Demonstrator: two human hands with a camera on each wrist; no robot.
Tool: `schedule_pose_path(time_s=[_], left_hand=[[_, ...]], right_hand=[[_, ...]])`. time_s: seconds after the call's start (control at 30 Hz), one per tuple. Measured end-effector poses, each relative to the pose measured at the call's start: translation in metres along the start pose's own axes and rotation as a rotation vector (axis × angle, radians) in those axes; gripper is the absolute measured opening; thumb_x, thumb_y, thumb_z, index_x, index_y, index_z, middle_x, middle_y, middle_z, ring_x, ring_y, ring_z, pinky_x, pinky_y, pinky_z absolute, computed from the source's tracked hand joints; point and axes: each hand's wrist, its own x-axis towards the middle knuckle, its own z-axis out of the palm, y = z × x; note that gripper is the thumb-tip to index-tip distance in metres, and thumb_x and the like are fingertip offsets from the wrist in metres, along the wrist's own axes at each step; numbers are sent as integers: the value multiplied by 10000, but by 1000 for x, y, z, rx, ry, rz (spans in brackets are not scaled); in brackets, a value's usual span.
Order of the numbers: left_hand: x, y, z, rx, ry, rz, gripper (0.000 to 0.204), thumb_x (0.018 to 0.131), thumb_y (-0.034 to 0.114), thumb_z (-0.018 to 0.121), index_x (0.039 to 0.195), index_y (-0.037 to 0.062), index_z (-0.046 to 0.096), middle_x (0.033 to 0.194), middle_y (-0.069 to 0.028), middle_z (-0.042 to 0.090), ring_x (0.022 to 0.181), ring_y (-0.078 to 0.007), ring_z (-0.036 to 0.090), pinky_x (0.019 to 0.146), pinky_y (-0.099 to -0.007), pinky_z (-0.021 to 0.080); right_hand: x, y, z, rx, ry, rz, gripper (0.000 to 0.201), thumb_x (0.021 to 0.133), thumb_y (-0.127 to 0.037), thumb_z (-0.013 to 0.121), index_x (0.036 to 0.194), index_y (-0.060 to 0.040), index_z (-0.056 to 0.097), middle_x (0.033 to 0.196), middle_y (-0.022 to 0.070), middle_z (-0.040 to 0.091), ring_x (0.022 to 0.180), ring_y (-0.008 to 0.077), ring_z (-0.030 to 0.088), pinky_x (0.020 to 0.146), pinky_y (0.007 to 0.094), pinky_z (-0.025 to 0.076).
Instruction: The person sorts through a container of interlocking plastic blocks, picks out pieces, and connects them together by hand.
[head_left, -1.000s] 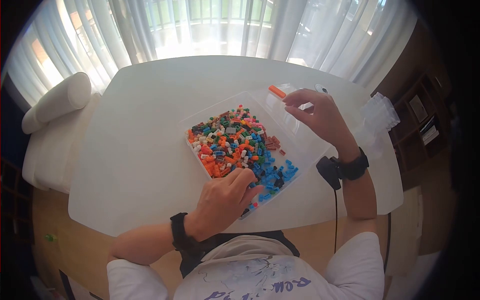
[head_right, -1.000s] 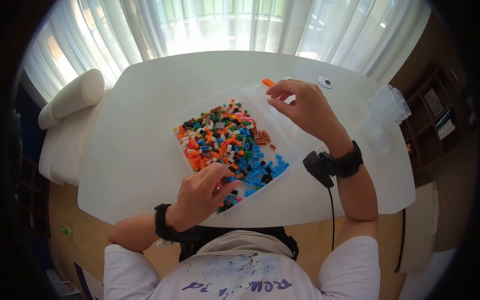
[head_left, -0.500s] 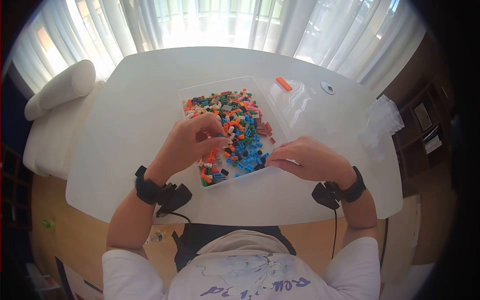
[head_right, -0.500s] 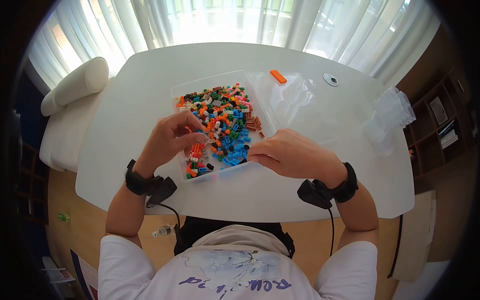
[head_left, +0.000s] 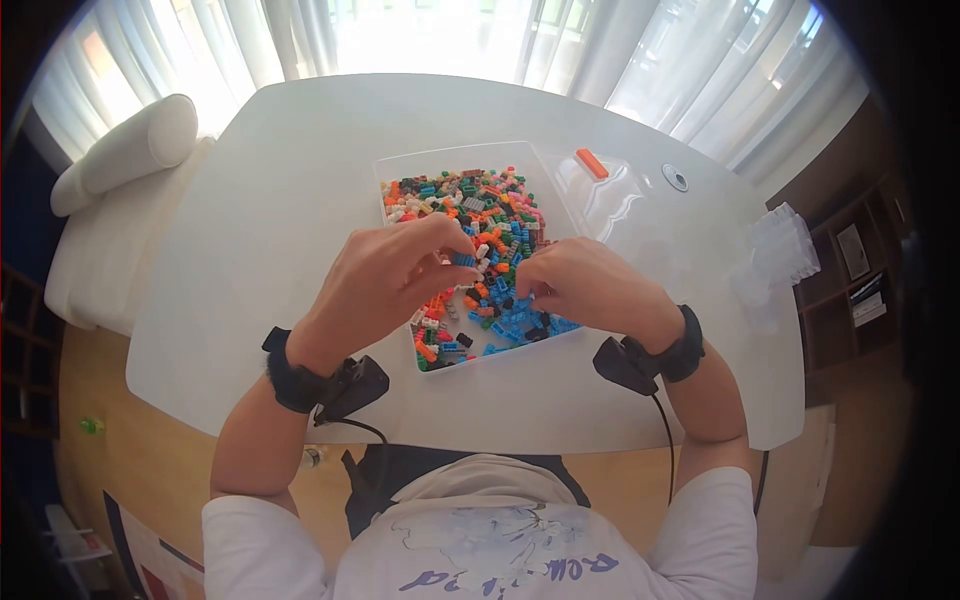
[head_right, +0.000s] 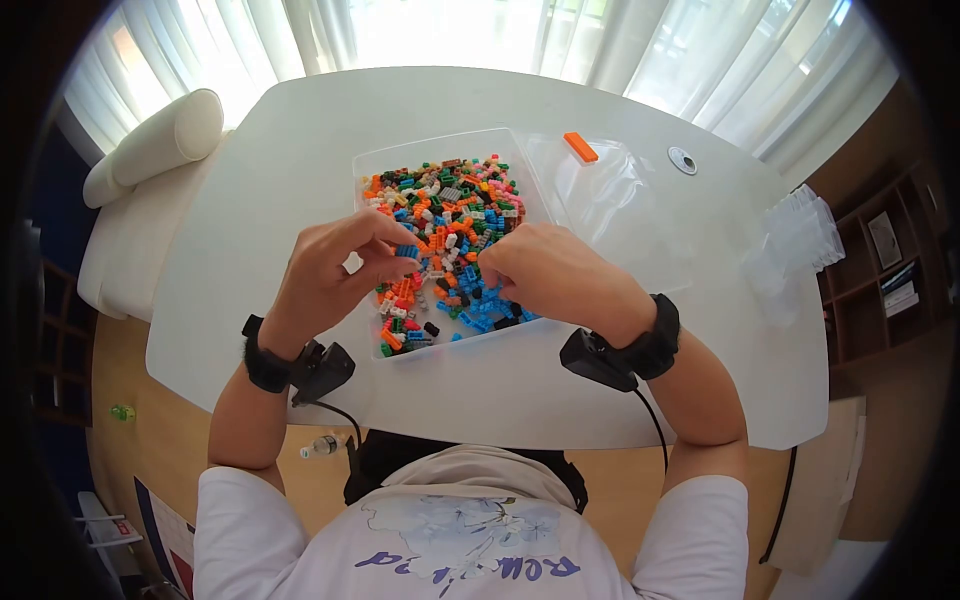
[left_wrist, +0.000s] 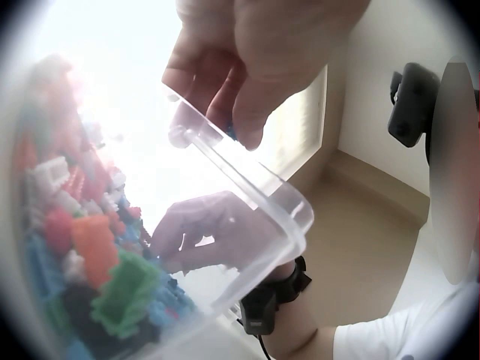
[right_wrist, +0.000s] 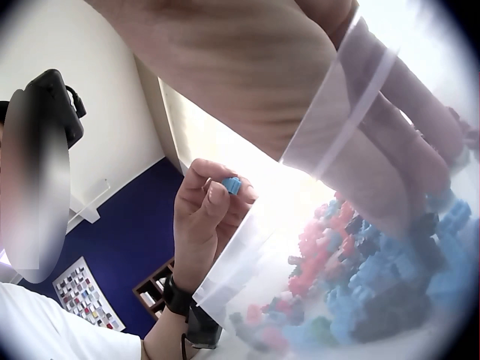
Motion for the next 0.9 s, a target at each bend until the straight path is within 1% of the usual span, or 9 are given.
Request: schedule_pose_path(time_s=[0.2,0.27,0.3,0.37,0.4,0.47,0.53,0.77,0.9], left_hand=[[-2,8,5,-96,1,-38,179,721,62,704,860,35,596,778,-40,605,634,-97,603,569,-215,491],[-3,6,10,-181,24,-55,168,739,67,690,861,43,578,748,-29,594,615,-100,609,549,-214,476],[-3,5,12,-272,42,-79,158,757,73,676,863,51,560,718,-18,583,595,-104,614,529,-213,460],[-4,7,17,-344,58,-79,159,756,61,675,868,47,563,715,-7,579,603,-93,612,533,-205,461],[-5,8,20,-430,76,-87,161,755,49,674,874,44,565,713,3,575,610,-83,609,536,-197,462],[-7,8,23,-461,86,-72,175,752,43,678,888,43,568,721,-2,585,607,-79,603,541,-192,465],[-10,11,23,-568,89,-210,186,758,42,675,904,43,561,742,-17,605,616,-81,611,534,-196,478],[-13,10,23,-618,114,-209,189,774,44,664,919,37,543,785,-35,627,666,-98,637,542,-200,503],[-14,10,23,-509,116,-185,199,760,43,675,901,35,535,797,-40,622,685,-107,645,566,-208,509]], right_hand=[[-5,1,-9,52,131,19,130,674,-56,668,795,-44,622,713,87,620,637,232,595,602,312,461],[-5,2,-11,339,246,99,100,718,-67,674,801,-41,625,721,60,638,610,151,606,557,256,467],[-6,0,-13,341,256,94,100,718,-67,674,801,-41,625,721,60,638,610,151,606,557,256,467],[-6,-8,-17,767,324,157,85,763,-49,658,834,-19,621,756,48,643,646,92,606,577,211,485],[-5,-11,-16,770,334,144,85,763,-49,658,834,-19,621,756,48,643,646,92,606,577,211,485],[-6,-17,-12,1024,389,59,122,776,-51,658,864,15,606,770,71,646,710,89,617,664,215,509],[-5,-24,-6,1061,408,22,127,774,-49,659,866,18,603,783,72,648,718,90,618,659,215,510],[-6,-33,0,982,552,-6,166,770,-52,661,920,11,626,817,72,655,738,92,622,666,218,518],[-9,-35,-1,953,558,-38,161,766,-57,663,916,-1,644,814,68,660,720,90,623,660,217,521]])
